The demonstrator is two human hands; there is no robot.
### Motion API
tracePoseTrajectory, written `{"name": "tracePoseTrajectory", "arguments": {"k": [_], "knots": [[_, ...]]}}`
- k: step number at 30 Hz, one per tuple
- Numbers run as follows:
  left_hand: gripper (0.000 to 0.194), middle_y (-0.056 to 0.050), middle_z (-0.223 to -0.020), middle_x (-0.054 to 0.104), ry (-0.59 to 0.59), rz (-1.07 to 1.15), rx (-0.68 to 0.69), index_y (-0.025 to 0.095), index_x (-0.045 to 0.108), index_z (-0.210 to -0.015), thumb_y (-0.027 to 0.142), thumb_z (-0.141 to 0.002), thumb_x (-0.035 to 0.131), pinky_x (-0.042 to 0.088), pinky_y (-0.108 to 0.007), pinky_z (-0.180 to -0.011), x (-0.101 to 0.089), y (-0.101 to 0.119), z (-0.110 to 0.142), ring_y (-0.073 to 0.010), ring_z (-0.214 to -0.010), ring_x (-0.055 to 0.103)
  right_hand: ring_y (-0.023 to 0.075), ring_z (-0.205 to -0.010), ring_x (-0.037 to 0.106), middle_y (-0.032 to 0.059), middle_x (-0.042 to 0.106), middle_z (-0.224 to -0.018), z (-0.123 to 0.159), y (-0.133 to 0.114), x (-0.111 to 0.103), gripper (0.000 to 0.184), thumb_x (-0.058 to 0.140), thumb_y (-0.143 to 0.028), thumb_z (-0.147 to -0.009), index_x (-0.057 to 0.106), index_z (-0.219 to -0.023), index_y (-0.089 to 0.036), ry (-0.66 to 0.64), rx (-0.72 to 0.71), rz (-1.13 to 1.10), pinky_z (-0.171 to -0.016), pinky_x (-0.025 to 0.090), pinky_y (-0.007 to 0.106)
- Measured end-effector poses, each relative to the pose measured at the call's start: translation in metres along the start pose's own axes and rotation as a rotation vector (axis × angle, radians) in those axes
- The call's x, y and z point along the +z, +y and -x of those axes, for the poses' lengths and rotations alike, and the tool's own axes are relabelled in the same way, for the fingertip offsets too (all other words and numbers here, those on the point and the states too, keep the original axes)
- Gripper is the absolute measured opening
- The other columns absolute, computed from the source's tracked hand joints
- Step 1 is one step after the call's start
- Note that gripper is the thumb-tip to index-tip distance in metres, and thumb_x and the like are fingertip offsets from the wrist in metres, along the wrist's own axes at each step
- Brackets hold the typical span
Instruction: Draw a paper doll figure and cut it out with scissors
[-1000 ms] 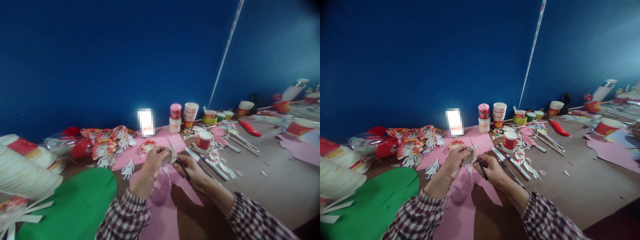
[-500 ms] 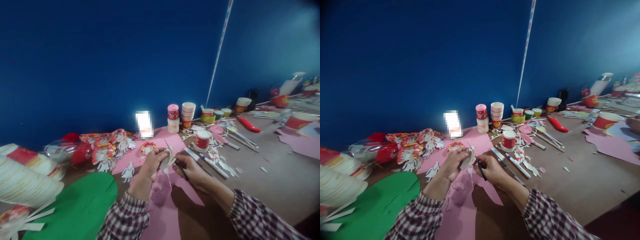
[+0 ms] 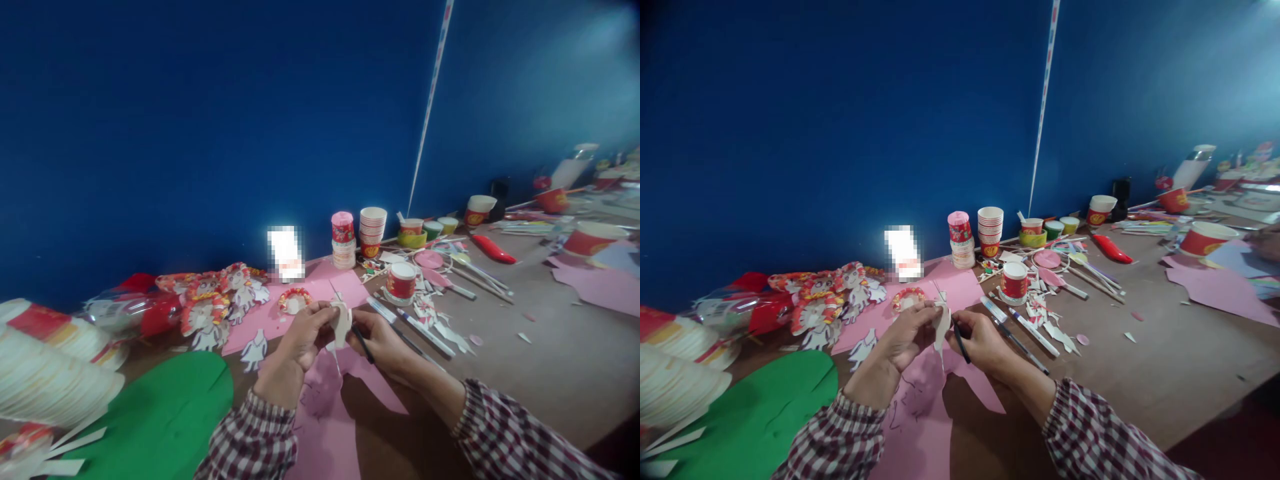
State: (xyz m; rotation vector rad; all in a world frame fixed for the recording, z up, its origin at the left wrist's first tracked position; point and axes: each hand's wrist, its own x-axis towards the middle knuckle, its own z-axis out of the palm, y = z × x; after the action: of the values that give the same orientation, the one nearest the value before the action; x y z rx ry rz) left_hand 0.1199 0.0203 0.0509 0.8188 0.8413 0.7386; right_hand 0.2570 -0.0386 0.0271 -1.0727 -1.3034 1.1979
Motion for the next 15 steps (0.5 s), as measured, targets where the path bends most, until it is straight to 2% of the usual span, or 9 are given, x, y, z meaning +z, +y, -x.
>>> {"name": "tracePoseTrajectory", "arguments": {"k": [4,8,15], "knots": [[0.02,0.001,-0.064,0.06,0.052,-0.033,0.007,0.016,0.063,-0.071,0.027,-0.059,0.075,0.042,-0.023,-0.06,0.0065,-0.0011,0.0039,-0.0092,-0.058,0.053,0.0055,-0.049,0.034,-0.0056,0.044,-0.059,0.0015,-0.0007,0.0026,0.016,0.051,-0.012,-0.063,0.057,-0.078,-0.013,0.015,0.042,-0.057,-0.046,0.024,0.018],[0.019,0.001,-0.066,0.059,0.11,-0.126,0.045,0.015,0.066,-0.07,0.029,-0.06,0.073,0.035,-0.02,-0.055,0.0059,-0.0025,0.0025,-0.0076,-0.06,0.05,0.0056,-0.048,0.034,-0.0066,0.042,-0.057,0.0034,0.0015,0.0046,0.02,0.05,-0.009,-0.061,0.055,-0.079,-0.014,0.03,0.07,-0.066,-0.044,0.026,0.017],[0.022,0.001,-0.062,0.056,0.048,-0.067,0.031,0.014,0.065,-0.072,0.03,-0.059,0.075,0.033,-0.02,-0.053,0.0034,-0.0052,-0.0008,-0.0071,-0.056,0.047,0.0061,-0.047,0.034,-0.0063,0.042,-0.056,0.0028,0.0058,0.0035,0.012,0.051,-0.011,-0.064,0.053,-0.075,-0.015,0.034,0.047,-0.043,-0.043,0.028,0.018]]}}
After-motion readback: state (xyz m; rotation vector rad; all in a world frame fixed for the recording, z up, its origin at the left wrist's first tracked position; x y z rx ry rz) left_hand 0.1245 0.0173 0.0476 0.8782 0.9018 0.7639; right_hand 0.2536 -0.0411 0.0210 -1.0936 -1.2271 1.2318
